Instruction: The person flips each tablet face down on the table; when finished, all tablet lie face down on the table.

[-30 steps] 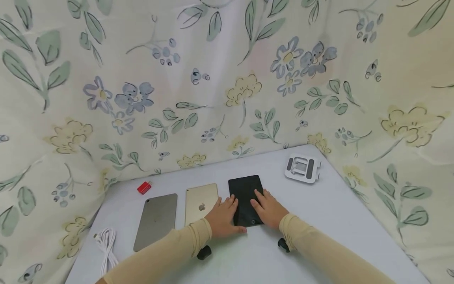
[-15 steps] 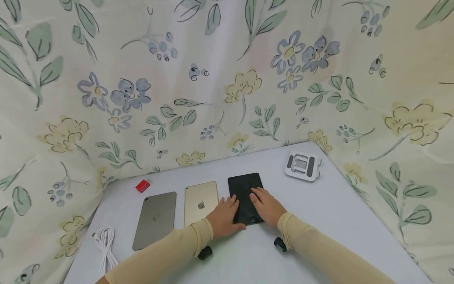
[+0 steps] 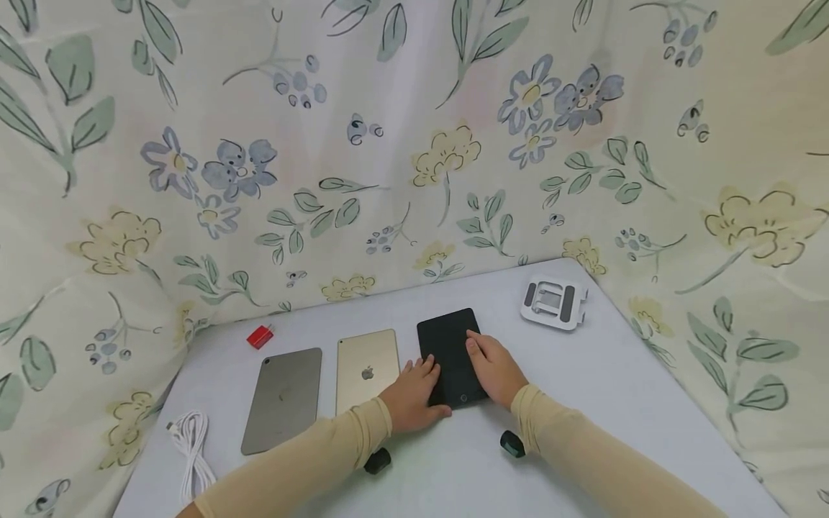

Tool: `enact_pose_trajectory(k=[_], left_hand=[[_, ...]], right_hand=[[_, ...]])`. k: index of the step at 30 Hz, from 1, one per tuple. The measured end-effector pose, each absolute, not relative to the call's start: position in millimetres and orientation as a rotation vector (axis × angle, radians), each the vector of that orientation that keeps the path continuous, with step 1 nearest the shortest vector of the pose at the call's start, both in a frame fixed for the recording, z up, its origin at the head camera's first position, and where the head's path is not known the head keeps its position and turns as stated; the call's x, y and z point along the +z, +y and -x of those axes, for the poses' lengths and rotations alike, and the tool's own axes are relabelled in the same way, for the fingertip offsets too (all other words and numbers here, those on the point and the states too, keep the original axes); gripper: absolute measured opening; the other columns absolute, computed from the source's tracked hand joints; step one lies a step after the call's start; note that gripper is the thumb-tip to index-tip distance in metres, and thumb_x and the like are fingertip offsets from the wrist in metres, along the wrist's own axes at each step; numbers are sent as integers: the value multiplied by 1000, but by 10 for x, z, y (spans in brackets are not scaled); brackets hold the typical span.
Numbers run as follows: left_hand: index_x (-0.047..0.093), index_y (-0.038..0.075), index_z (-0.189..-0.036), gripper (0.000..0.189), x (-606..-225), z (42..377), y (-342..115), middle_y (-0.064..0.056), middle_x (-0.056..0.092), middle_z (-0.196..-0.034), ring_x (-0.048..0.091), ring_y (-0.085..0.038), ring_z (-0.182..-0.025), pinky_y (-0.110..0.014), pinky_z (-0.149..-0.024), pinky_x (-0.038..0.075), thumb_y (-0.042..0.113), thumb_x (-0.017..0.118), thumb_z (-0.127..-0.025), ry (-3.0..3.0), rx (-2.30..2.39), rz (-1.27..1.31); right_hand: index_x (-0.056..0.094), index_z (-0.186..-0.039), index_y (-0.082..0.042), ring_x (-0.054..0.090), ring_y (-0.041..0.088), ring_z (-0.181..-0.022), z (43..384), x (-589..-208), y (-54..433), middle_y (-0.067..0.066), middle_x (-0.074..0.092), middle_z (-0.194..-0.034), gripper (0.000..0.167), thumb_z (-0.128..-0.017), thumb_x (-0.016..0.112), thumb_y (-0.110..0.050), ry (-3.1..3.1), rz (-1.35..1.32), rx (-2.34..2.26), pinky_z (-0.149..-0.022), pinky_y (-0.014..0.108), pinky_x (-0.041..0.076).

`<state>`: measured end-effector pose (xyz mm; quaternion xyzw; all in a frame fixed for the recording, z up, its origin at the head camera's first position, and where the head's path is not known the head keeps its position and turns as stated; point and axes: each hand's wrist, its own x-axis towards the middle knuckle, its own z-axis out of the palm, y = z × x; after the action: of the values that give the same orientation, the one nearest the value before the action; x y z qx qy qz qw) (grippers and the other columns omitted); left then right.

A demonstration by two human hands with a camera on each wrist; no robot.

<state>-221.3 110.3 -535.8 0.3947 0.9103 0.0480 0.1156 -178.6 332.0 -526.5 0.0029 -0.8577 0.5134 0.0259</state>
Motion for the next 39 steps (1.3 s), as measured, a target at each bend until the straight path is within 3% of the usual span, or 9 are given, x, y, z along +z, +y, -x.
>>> enact_pose_trajectory(k=[8, 20, 32, 34, 39], left_hand=[[44, -2, -160, 96, -5295, 2255, 1225, -23, 38, -166, 40, -36, -152, -48, -126, 27, 65, 71, -95, 2638, 290, -1080], [53, -3, -154, 97, -5086, 2270, 1424, -19, 56, -154, 56, -32, -140, -47, -114, 46, 76, 52, -99, 2531, 911, -647], [61, 0, -148, 99, -4965, 2293, 1542, -16, 64, -146, 59, -32, -136, -53, -110, 48, 82, 53, -95, 2422, 1296, -364], [61, -1, -147, 101, -4955, 2296, 1540, -15, 64, -145, 60, -33, -135, -53, -109, 49, 84, 53, -93, 2402, 1325, -344], [67, 3, -143, 94, -4920, 2280, 1529, -10, 72, -131, 67, -28, -122, -53, -102, 54, 82, 53, -94, 2313, 1419, -331]], right_hand=[[43, -159, 5, 44, 44, -148, 1735, -5023, 3328, 24, 55, -153, 59, -119, 33, -37, -2617, -10, 1522, -120, 62, 33], [44, -159, 5, 43, 42, -149, 1722, -4897, 3301, 23, 55, -154, 58, -119, 32, -35, -2549, -59, 1503, -121, 61, 32], [44, -160, 3, 43, 42, -149, 1659, -4719, 3134, 23, 52, -157, 52, -120, 33, -27, -2431, -207, 1598, -119, 62, 33], [42, -161, 2, 43, 42, -149, 1663, -4718, 3129, 23, 50, -158, 52, -120, 32, -27, -2416, -219, 1622, -121, 56, 33], [39, -162, 2, 43, 42, -149, 1676, -4717, 3130, 26, 46, -160, 52, -120, 30, -26, -2360, -276, 1716, -116, 22, 35]])
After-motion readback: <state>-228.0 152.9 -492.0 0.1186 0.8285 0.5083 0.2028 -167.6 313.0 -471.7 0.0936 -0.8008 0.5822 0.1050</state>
